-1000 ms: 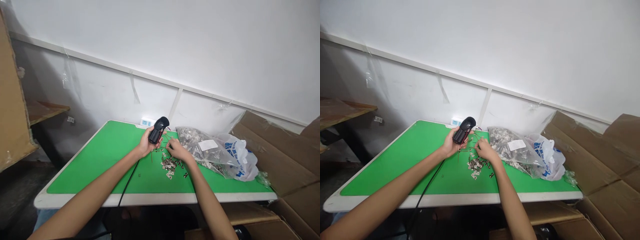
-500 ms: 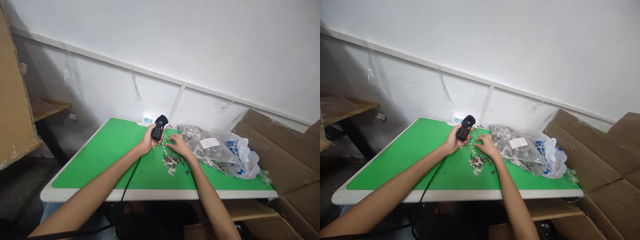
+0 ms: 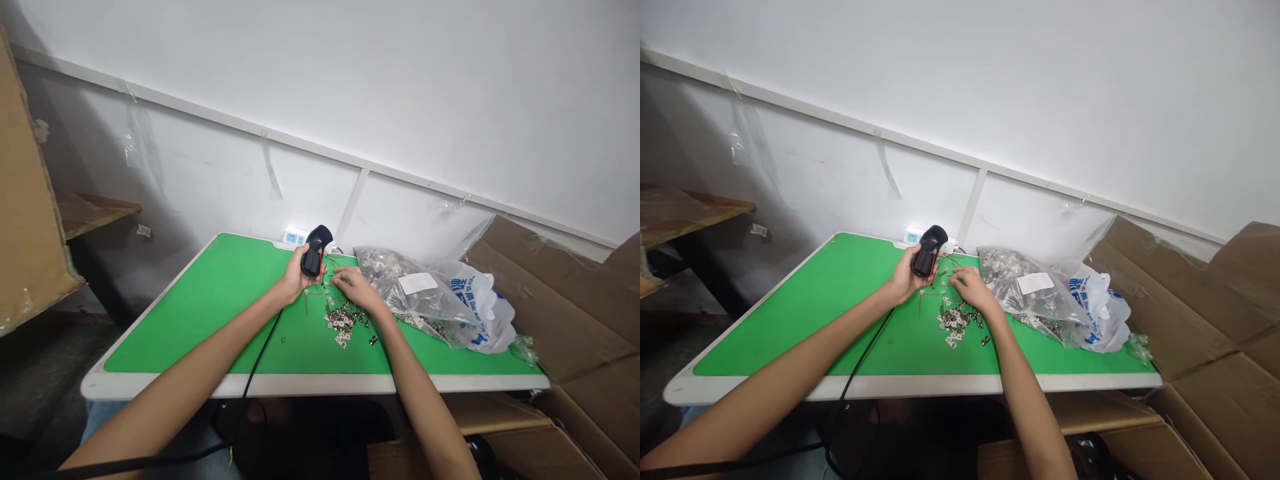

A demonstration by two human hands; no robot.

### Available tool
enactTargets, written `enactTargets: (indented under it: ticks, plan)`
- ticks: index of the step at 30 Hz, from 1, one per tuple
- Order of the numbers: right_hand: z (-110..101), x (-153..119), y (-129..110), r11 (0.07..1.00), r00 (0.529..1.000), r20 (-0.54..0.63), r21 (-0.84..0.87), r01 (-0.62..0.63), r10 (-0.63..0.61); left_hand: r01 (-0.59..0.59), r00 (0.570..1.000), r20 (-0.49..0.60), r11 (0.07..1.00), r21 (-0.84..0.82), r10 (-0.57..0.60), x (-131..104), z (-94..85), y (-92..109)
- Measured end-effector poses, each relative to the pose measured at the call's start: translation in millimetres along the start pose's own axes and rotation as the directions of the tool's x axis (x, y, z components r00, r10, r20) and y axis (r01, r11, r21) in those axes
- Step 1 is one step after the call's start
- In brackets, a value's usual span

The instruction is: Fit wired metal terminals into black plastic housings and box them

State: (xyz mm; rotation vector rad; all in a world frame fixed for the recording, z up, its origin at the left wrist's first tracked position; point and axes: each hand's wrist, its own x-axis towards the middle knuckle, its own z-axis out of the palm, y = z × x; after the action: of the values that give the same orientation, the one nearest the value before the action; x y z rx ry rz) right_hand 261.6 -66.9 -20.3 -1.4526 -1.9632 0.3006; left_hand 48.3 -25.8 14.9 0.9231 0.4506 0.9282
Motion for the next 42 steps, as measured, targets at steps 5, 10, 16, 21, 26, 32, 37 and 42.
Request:
enactTargets:
  ticks: [5,10,16,21,26,32,37,42]
  plan:
    - [-24.4,-5.6,6.6,0.993,0.993,0.019,-0.022,-0.114,0.115,0.023,1.000,-0.018,1.000,-0.018,-0.023,2.0,-1.0,2.7]
    - [-28.0,-4.6,4.4,0.988,0.984,0.118,-0.087,-0.124,0.134,0.032,0.999,0.036,0.997,0.064,-0.035,0.4,-0.4,-1.9]
    - [-18.8,-4.3,2.2,0.975,0.984,0.098,-0.176,-0.132,0.151,0.041,0.991,0.116,0.987,0.154,-0.060,0.1,1.1,-6.6]
    - [-16.6,-6.5,2.7,0.990,0.994,0.012,-0.094,-0.108,0.109,0.038,0.993,0.106,0.985,0.166,-0.056,0.8,0.2,-6.0]
    - [-17.2,-4.0,4.8,0.973,0.970,-0.146,0.153,-0.173,0.196,0.040,0.997,0.050,0.983,0.177,-0.050,0.5,-0.4,-4.3]
    - [-19.5,-0.1,-0.6,0.778,0.894,-0.192,0.586,-0.225,0.404,0.087,0.996,-0.009,0.967,0.239,-0.087,1.8,1.3,-8.0]
    - [-20.5,-2.8,-6.2,0.717,0.869,-0.122,0.626,-0.307,0.479,0.131,0.991,-0.028,0.952,0.275,-0.128,2.3,1.7,-9.5]
    - [-20.4,-3.5,-8.8,0.700,0.852,-0.101,0.623,-0.348,0.513,0.146,0.988,-0.010,0.939,0.312,-0.151,1.3,0.9,-9.8]
